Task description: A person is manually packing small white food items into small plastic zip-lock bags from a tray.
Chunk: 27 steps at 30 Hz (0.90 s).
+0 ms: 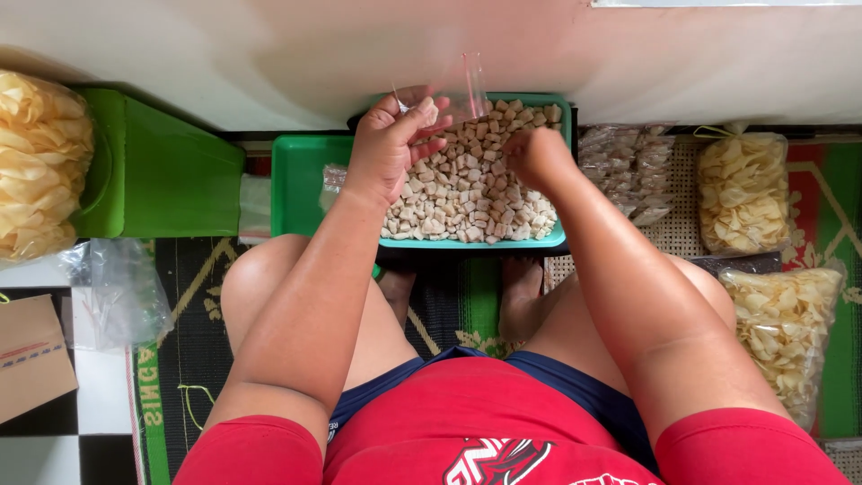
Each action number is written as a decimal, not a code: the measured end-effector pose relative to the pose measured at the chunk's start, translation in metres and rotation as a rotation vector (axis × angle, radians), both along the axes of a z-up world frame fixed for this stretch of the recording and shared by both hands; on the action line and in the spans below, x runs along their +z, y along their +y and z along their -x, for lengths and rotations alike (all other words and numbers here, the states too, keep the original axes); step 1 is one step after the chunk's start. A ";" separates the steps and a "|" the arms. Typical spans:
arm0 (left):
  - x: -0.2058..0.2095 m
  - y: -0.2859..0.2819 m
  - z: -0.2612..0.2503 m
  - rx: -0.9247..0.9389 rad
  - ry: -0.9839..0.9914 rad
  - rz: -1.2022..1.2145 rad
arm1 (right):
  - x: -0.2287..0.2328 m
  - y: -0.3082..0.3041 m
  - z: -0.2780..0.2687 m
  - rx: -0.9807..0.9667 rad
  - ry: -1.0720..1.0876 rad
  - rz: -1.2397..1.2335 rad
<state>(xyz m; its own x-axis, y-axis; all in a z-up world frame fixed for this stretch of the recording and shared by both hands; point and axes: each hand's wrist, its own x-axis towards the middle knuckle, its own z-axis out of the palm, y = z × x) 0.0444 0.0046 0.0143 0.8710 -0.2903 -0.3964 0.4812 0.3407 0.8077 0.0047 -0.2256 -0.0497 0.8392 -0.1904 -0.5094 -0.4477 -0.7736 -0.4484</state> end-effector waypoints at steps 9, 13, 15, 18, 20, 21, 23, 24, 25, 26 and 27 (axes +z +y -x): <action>-0.028 0.010 -0.008 -0.135 -0.127 0.117 | -0.082 -0.011 -0.004 0.198 -0.130 0.206; -0.025 0.014 -0.008 -0.141 -0.128 0.133 | -0.076 -0.019 -0.006 0.186 -0.133 0.175; -0.024 0.013 -0.006 -0.153 -0.142 0.140 | -0.070 -0.020 -0.004 0.073 -0.170 0.159; -0.021 0.013 -0.001 -0.174 -0.148 0.156 | 0.002 -0.008 0.011 -0.197 -0.323 -0.349; -0.020 0.011 0.003 -0.180 -0.153 0.159 | 0.034 -0.002 0.021 -0.280 -0.389 -0.524; -0.019 0.010 0.006 -0.183 -0.151 0.155 | 0.050 0.002 0.027 -0.360 -0.445 -0.707; -0.018 0.010 0.012 -0.199 -0.158 0.156 | 0.053 -0.005 0.036 -0.380 -0.522 -0.786; -0.017 0.009 0.015 -0.214 -0.160 0.154 | 0.055 -0.010 0.040 -0.401 -0.593 -0.868; -0.019 0.007 0.018 -0.218 -0.166 0.156 | 0.063 -0.008 0.048 -0.401 -0.601 -0.866; -0.022 0.005 0.021 -0.234 -0.161 0.150 | 0.071 -0.008 0.056 -0.387 -0.639 -0.871; -0.025 0.003 0.025 -0.251 -0.154 0.143 | 0.078 -0.007 0.065 -0.375 -0.677 -0.876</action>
